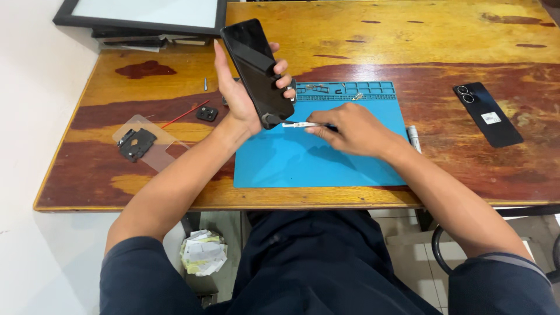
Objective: The person uses a screwdriver to remove screws from a smartphone, then uses a prying tool to separate the screen from the frame. They lift the screen assembly and disconnect internal ribbon cables, then remove the battery from the chassis.
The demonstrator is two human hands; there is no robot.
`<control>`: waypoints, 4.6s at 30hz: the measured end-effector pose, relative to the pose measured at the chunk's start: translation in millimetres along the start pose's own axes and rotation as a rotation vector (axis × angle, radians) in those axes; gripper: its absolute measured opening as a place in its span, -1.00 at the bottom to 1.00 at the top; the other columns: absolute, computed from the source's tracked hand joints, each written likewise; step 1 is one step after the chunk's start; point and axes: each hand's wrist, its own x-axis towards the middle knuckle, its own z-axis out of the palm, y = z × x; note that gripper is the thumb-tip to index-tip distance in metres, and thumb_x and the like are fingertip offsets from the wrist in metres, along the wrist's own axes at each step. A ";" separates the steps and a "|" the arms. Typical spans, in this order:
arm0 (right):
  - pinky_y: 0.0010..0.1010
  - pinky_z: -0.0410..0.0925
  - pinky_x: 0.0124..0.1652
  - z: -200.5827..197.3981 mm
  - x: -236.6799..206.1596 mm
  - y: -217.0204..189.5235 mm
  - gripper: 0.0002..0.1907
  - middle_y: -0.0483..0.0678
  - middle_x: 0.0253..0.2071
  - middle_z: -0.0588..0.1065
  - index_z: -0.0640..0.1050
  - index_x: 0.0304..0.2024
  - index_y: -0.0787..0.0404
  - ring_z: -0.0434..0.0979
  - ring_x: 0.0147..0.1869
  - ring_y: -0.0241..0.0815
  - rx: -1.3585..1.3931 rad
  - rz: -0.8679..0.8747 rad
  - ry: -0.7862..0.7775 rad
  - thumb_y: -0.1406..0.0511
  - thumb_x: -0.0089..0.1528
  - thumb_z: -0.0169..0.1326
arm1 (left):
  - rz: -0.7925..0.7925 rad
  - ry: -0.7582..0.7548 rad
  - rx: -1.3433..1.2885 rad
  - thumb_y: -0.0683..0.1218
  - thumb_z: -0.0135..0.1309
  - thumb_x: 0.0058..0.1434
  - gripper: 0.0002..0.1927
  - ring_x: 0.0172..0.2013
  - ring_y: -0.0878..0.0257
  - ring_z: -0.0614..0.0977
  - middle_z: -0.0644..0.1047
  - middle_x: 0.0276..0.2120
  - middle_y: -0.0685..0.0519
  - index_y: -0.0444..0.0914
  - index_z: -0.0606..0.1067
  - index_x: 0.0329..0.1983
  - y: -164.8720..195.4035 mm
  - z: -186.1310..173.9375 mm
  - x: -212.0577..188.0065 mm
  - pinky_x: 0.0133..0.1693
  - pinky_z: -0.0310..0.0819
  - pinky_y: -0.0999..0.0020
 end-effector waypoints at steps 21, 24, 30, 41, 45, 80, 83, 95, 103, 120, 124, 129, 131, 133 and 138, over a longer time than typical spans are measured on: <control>-0.05 0.45 -0.06 -16.1 -0.1 54.9 -0.59 0.15 -0.30 0.63 0.69 -0.03 0.09 0.65 -0.15 0.16 -0.351 0.579 -0.106 0.00 0.21 0.24 | 0.132 0.151 1.130 0.08 0.14 0.36 -0.44 -0.03 0.32 0.50 0.48 -0.05 0.03 -0.24 0.16 0.20 -37.3 -21.8 -15.0 0.05 0.47 0.34; -0.06 0.44 -0.05 -14.5 -0.5 52.1 -0.56 0.14 -0.26 0.64 0.69 -0.02 0.09 0.65 -0.12 0.14 -0.317 0.577 -0.112 0.02 0.16 0.28 | 0.254 0.004 1.194 -0.03 0.20 0.38 -0.53 0.08 0.32 0.50 0.53 0.04 0.01 -0.28 0.29 0.21 -38.4 -23.3 -19.9 0.17 0.41 0.34; -0.05 0.44 -0.06 -25.5 -3.3 53.4 -0.55 0.14 -0.29 0.64 0.70 -0.04 0.11 0.64 -0.13 0.17 -0.324 0.572 -0.146 0.02 0.14 0.29 | 0.193 -0.064 1.160 -0.14 0.23 0.33 -0.57 0.03 0.31 0.59 0.58 0.01 0.03 -0.30 0.37 0.20 -36.0 -17.7 -15.1 0.13 0.50 0.32; -0.02 0.43 -0.23 -50.1 -33.2 76.3 -0.50 0.16 -0.41 0.59 0.71 -0.19 0.14 0.61 -0.28 0.20 -0.334 0.438 0.133 -0.13 0.30 0.15 | -0.250 -0.241 0.685 -0.32 -0.10 0.14 -0.41 0.12 0.06 0.59 0.50 0.12 -0.08 -0.38 0.31 0.30 -59.4 8.3 -8.1 0.22 0.50 0.07; -0.02 0.39 -0.29 -46.0 -33.2 82.1 -0.46 0.17 -0.46 0.56 0.68 -0.27 0.21 0.57 -0.33 0.23 -0.273 0.423 0.240 -0.11 0.38 0.08 | -0.226 -0.260 0.540 -0.20 -0.13 0.20 -0.48 0.10 0.12 0.54 0.45 0.10 -0.01 -0.37 0.32 0.26 -71.2 0.8 -5.9 0.24 0.45 0.07; -0.41 0.03 -0.50 31.2 2.0 40.7 -0.76 -0.12 -0.63 0.23 0.66 -0.19 0.27 0.10 -0.53 -0.39 0.402 0.371 0.210 0.20 0.31 0.21 | 0.042 0.118 0.311 0.30 -0.16 0.45 -0.52 -0.19 0.25 0.46 0.39 -0.28 0.10 -0.19 0.30 0.02 -66.1 -26.4 13.0 -0.02 0.41 0.28; -0.45 0.11 -0.46 21.4 0.8 40.4 -0.76 -0.17 -0.57 0.28 0.63 -0.20 0.29 0.18 -0.45 -0.44 0.464 0.258 0.216 0.22 0.40 0.12 | 0.058 0.278 0.423 0.54 -0.35 0.29 -0.30 -0.48 0.36 0.37 0.32 -0.46 0.18 -0.15 0.31 -0.11 -53.2 -32.0 17.6 -0.44 0.34 0.38; -0.54 0.11 -0.51 15.8 -5.4 40.0 -0.75 -0.25 -0.58 0.25 0.49 -0.02 0.25 0.15 -0.53 -0.46 0.731 0.191 0.182 0.22 0.49 -0.14 | 0.152 0.294 0.940 0.44 -0.40 0.39 -0.32 -0.69 0.37 0.28 0.26 -0.70 0.17 -0.15 0.32 -0.52 -67.0 -30.2 28.6 -0.65 0.17 0.43; -0.57 0.14 -0.51 18.7 -9.8 46.4 -0.70 -0.29 -0.53 0.22 0.50 0.06 0.22 0.15 -0.52 -0.50 0.839 0.215 0.292 0.18 0.52 -0.15 | 0.145 0.218 0.838 0.41 -0.45 0.50 -0.32 -0.63 0.37 0.28 0.24 -0.65 0.18 -0.14 0.28 -0.51 -75.2 -41.4 36.9 -0.56 0.16 0.44; -0.56 0.14 -0.61 14.5 -4.8 34.1 -0.82 -0.20 -0.58 0.40 0.46 -0.12 0.22 0.26 -0.62 -0.48 0.822 0.228 0.225 0.23 0.47 -0.05 | 0.196 0.194 0.858 0.28 -0.40 0.53 -0.39 -0.66 0.37 0.19 0.19 -0.67 0.18 -0.13 0.21 -0.58 -74.2 -38.4 31.6 -0.60 0.05 0.40; -0.55 0.14 -0.62 14.5 -5.4 33.0 -0.82 -0.19 -0.59 0.40 0.45 -0.13 0.23 0.27 -0.63 -0.48 0.801 0.227 0.223 0.25 0.47 -0.05 | 0.220 0.189 0.891 0.27 -0.40 0.53 -0.39 -0.66 0.36 0.20 0.21 -0.68 0.17 -0.13 0.22 -0.58 -73.9 -39.5 32.0 -0.59 0.07 0.39; -0.55 0.12 -0.57 14.2 -6.3 34.2 -0.84 -0.22 -0.60 0.38 0.47 -0.11 0.26 0.24 -0.58 -0.51 0.751 0.179 0.239 0.28 0.48 -0.04 | 0.271 0.216 1.043 0.26 -0.42 0.54 -0.40 -0.56 0.37 0.27 0.29 -0.60 0.17 -0.18 0.32 -0.48 -73.0 -43.5 31.7 -0.49 0.14 0.40; -0.54 0.08 -0.54 13.7 -7.2 34.5 -0.82 -0.23 -0.58 0.30 0.53 0.00 0.26 0.17 -0.54 -0.51 0.705 0.196 0.256 0.30 0.47 -0.03 | 0.319 0.216 1.096 0.24 -0.40 0.55 -0.42 -0.47 0.37 0.33 0.36 -0.51 0.16 -0.21 0.39 -0.38 -72.7 -45.8 32.7 -0.39 0.22 0.40; -0.53 0.07 -0.52 12.5 -8.5 35.0 -0.77 -0.24 -0.56 0.26 0.56 0.10 0.25 0.13 -0.51 -0.50 0.654 0.206 0.272 0.32 0.47 -0.03 | 0.375 0.203 1.115 0.23 -0.36 0.55 -0.45 -0.34 0.36 0.41 0.44 -0.38 0.14 -0.25 0.44 -0.25 -74.2 -47.2 34.2 -0.26 0.33 0.40; -0.51 0.15 -0.48 10.7 -10.7 38.9 -0.66 -0.22 -0.46 0.31 0.51 0.28 0.22 0.17 -0.45 -0.47 0.531 0.140 0.307 0.35 0.46 -0.03 | 0.331 0.216 1.162 0.24 -0.34 0.55 -0.45 -0.31 0.36 0.41 0.43 -0.36 0.15 -0.26 0.46 -0.19 -76.7 -46.8 36.0 -0.20 0.33 0.44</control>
